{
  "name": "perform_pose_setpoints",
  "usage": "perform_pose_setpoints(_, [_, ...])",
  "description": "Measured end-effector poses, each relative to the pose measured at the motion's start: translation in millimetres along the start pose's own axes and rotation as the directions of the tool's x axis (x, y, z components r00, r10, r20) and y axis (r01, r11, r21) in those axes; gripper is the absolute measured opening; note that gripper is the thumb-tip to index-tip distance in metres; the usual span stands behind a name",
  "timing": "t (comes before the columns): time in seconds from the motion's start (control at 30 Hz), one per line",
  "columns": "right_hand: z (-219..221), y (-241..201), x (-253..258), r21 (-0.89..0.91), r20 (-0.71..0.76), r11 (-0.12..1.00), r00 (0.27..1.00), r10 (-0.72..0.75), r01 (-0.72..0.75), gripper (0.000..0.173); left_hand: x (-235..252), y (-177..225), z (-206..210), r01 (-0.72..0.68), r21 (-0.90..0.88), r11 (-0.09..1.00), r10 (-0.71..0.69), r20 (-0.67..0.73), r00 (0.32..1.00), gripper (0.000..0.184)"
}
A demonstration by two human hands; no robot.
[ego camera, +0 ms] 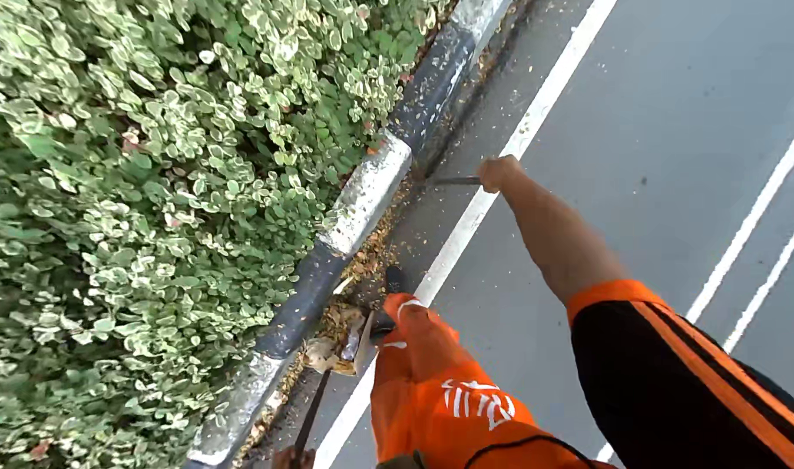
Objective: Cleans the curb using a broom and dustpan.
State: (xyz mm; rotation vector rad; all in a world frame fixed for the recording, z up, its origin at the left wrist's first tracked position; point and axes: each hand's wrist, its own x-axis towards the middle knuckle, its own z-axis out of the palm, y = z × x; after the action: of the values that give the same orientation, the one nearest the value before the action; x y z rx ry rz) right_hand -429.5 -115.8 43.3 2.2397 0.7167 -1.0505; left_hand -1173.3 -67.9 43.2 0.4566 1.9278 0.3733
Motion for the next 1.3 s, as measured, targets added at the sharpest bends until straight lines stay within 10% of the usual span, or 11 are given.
perform_pose_setpoints(0.13, [8.1,-41.5,24.6,-0.028,-0.081,0.972,0.97,0.231,-0.234,0.025,-1.5,-2.2,8.6,0.014,-0.005,1.0,-0.014,-0.036,0.999,0.023])
perform_pose_setpoints(0.33, [29.2,-70.8,16.3,-0.14,-0.02,0.989,0.998,-0.055,0.052,0.028,4.7,3.8,23.3,0.012,-0.03,0.999,-0.014,-0.069,0.998,0.019])
perform_pose_setpoints(0.47, [12.9,-13.1,-0.8,-0.239,0.019,0.935,0.964,-0.265,0.262,0.021,5.8,4.7,22.8,0.016,-0.039,0.999,-0.019,-0.076,0.997,0.018])
perform_pose_setpoints(0.67, [-52.5,73.4,-26.3,-0.243,-0.127,0.967,0.986,-0.106,0.072,0.039,11.8,3.8,17.2,0.005,-0.029,1.0,-0.008,-0.082,0.997,0.018])
perform_pose_setpoints(0.83, [-22.6,20.2,-6.6,-0.1,-0.188,0.994,0.982,0.023,-0.042,0.022,6.6,9.5,23.0,0.005,-0.016,1.0,-0.006,-0.096,0.995,0.016])
perform_pose_setpoints(1.0, [65.7,-53.4,-20.4,-0.09,0.026,0.966,0.97,-0.243,0.244,0.025,8.8,2.4,21.9,0.009,-0.016,1.0,-0.01,-0.095,0.995,0.013])
perform_pose_setpoints(1.13, [36.2,22.4,-33.5,-0.26,0.068,0.887,0.924,-0.377,0.381,0.022,11.4,1.6,20.9,0.011,-0.015,1.0,-0.012,-0.101,0.995,0.013])
perform_pose_setpoints(1.3, [-23.5,70.6,-76.5,-0.28,-0.003,0.941,0.98,-0.199,0.19,0.033,16.0,1.2,9.8,0.005,-0.019,1.0,-0.007,-0.101,0.995,0.016])
